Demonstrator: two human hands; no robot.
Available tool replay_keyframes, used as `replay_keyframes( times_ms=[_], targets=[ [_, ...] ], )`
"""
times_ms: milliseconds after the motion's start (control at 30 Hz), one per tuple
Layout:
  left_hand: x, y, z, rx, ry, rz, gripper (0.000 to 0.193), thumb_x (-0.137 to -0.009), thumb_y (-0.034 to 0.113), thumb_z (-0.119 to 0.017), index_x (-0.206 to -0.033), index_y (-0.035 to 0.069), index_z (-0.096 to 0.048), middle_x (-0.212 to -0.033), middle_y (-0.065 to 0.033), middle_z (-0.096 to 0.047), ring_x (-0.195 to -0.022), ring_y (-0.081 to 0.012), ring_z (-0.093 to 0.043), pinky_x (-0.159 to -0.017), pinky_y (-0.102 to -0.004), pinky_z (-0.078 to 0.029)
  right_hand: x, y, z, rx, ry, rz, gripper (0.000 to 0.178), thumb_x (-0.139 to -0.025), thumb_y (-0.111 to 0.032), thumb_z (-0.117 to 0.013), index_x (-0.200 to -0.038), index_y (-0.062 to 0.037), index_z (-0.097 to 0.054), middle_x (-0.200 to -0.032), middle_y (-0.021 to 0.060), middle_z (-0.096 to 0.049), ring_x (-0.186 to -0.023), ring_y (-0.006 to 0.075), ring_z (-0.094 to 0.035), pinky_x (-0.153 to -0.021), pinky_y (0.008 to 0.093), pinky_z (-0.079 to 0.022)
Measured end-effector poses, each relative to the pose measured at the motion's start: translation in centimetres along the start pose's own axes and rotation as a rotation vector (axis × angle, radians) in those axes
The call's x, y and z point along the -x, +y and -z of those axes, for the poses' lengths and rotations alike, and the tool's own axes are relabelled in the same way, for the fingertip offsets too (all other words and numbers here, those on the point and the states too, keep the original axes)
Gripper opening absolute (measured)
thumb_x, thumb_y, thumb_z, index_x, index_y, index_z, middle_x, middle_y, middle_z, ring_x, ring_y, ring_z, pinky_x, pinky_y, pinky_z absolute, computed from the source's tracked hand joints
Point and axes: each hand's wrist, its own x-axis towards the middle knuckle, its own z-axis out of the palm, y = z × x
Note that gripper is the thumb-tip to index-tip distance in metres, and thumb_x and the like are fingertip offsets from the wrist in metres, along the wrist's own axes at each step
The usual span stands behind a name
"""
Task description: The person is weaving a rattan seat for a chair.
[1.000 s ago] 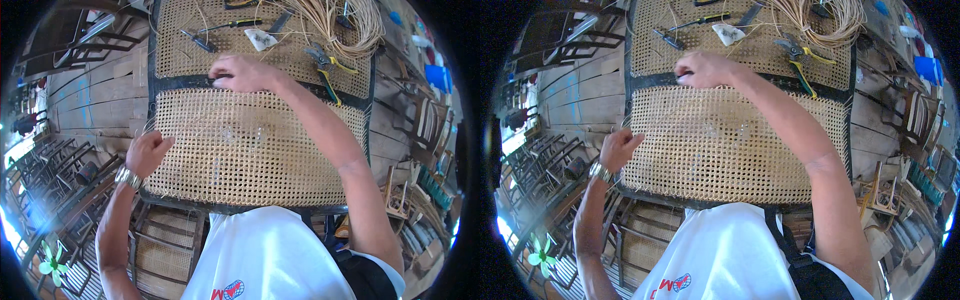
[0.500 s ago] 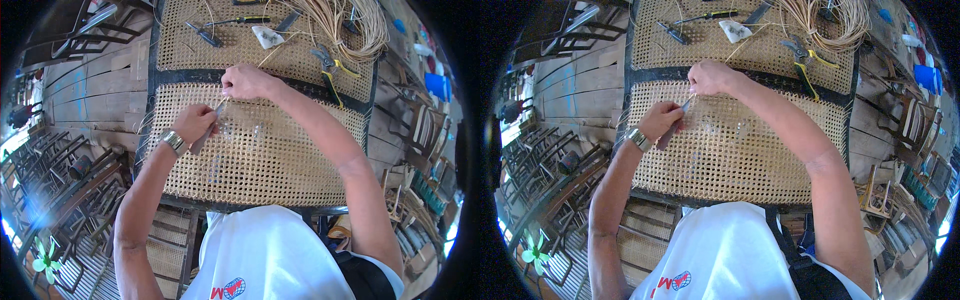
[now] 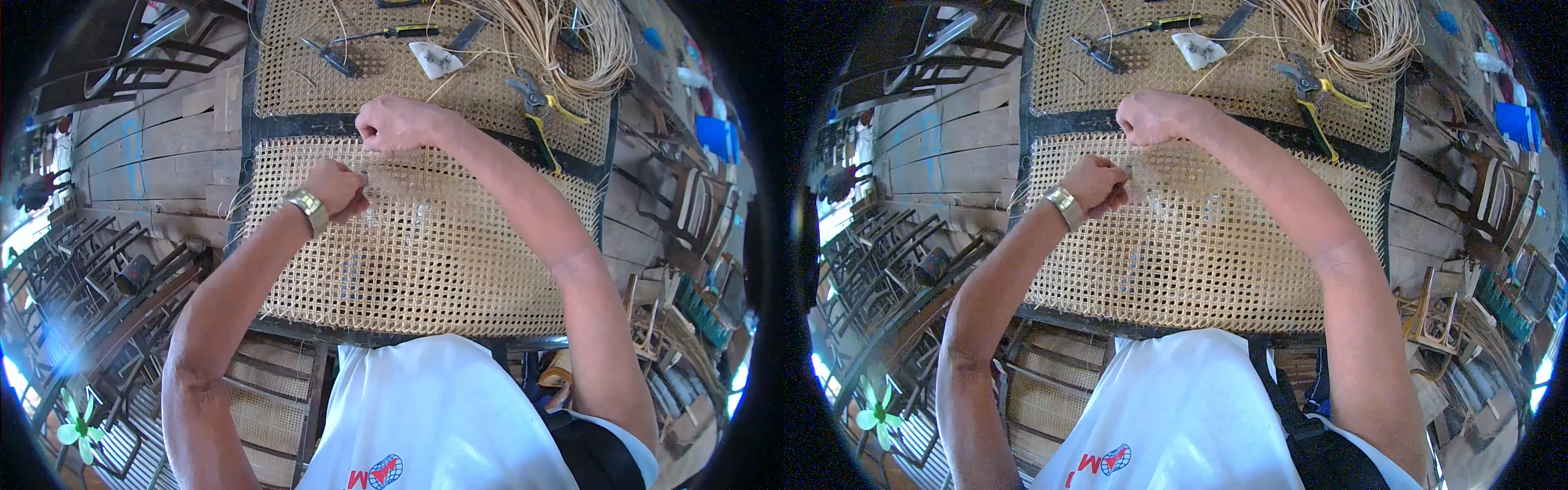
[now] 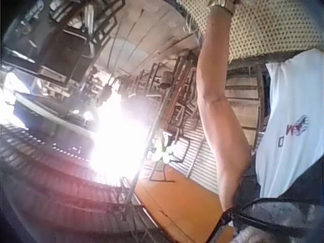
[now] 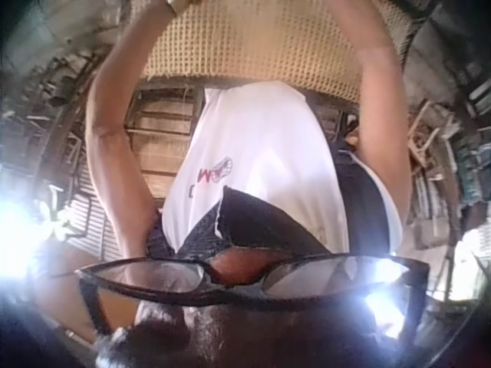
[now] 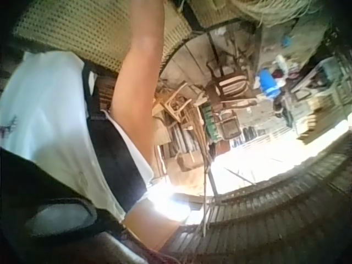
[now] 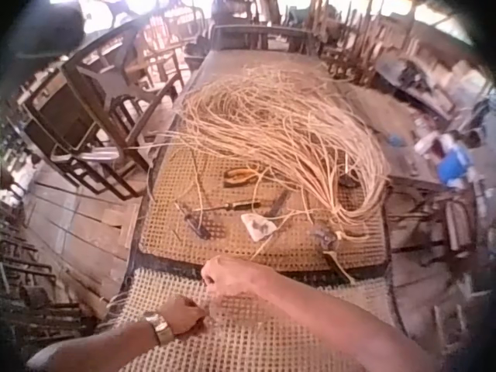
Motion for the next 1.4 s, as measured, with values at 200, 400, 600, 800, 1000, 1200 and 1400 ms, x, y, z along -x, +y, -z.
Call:
replay_keyframes(
  times_ms=[200,400,600,800,1000,1200,1400],
  targets=[
    [0.6,-0.5,-0.6,0.040,0.135,-0.039,0.026,-0.097,0.020,-0.057,-0.090,-0.005,-0.064,-0.072,-0.0112,-0.069,-0.057,-0.0148,-0.064,-0.052,-0.0300,-0.053,-0.8,-1.3,-0.9,0.156,-0.059,0.095,0.012,-0.079,-0.014,-0.071,-0.084,-0.0033,-0.069,-0.088,0.0121,-0.069,-0.081,0.0251,-0.067,-0.074,0.0395,-0.053],
    [-0.8,1.0,1.2,-0.538,0.020,-0.066,0.048,-0.099,0.043,-0.051,-0.077,0.004,-0.069,-0.064,-0.0066,-0.068,-0.053,-0.0133,-0.064,-0.056,-0.0337,-0.053,1.2,-1.5,-1.8,0.136,0.015,0.052,0.015,-0.075,-0.014,-0.074,-0.087,-0.0053,-0.071,-0.094,0.0112,-0.072,-0.086,0.0248,-0.069,-0.077,0.0388,-0.054],
    [0.4,-0.4,1.0,-0.786,0.171,-0.199,0.053,-0.095,0.052,-0.053,-0.081,0.004,-0.069,-0.070,-0.0107,-0.070,-0.063,-0.0220,-0.067,-0.065,-0.0392,-0.054,0.6,-0.8,-2.8,-0.099,0.056,-0.020,0.015,-0.073,-0.012,-0.072,-0.088,-0.0097,-0.074,-0.087,0.0084,-0.074,-0.081,0.0234,-0.070,-0.076,0.0380,-0.054],
    [9.7,-7.7,7.3,-1.118,0.466,-0.262,0.047,-0.093,0.049,-0.056,-0.079,0.005,-0.059,-0.073,-0.0156,-0.066,-0.071,-0.0357,-0.065,-0.062,-0.0492,-0.049,2.7,0.3,-3.2,-0.146,0.061,0.076,0.024,-0.076,-0.011,-0.073,-0.100,-0.0094,-0.075,-0.093,0.0090,-0.070,-0.087,0.0216,-0.067,-0.080,0.0366,-0.053],
    [12.7,-10.6,11.1,-0.813,0.698,-0.318,0.051,-0.089,0.050,-0.063,-0.074,0.002,-0.065,-0.063,-0.0155,-0.064,-0.060,-0.0334,-0.062,-0.058,-0.0439,-0.048,6.6,-1.7,-6.0,-0.171,0.201,0.004,0.056,-0.084,-0.029,-0.076,-0.133,-0.0075,-0.058,-0.116,0.0129,-0.059,-0.104,0.0252,-0.061,-0.094,0.0394,-0.052],
    [6.0,-4.8,3.9,-0.775,0.565,-0.586,0.050,-0.083,0.050,-0.073,-0.079,0.001,-0.065,-0.077,-0.0182,-0.064,-0.072,-0.0318,-0.063,-0.063,-0.0443,-0.048,7.7,-5.6,-10.5,0.051,0.546,-0.040,0.045,-0.092,-0.031,-0.065,-0.130,-0.0062,-0.060,-0.117,0.0146,-0.060,-0.111,0.0275,-0.056,-0.099,0.0425,-0.050],
    [1.5,-4.3,3.4,-0.862,0.330,-0.558,0.044,-0.088,0.044,-0.067,-0.078,0.001,-0.063,-0.080,-0.0224,-0.066,-0.075,-0.0413,-0.064,-0.068,-0.0500,-0.049,9.8,-8.2,-12.2,0.003,0.765,-0.086,0.034,-0.089,-0.013,-0.066,-0.120,0.0000,-0.062,-0.113,0.0188,-0.061,-0.111,0.0337,-0.056,-0.099,0.0425,-0.048]
  ],
)
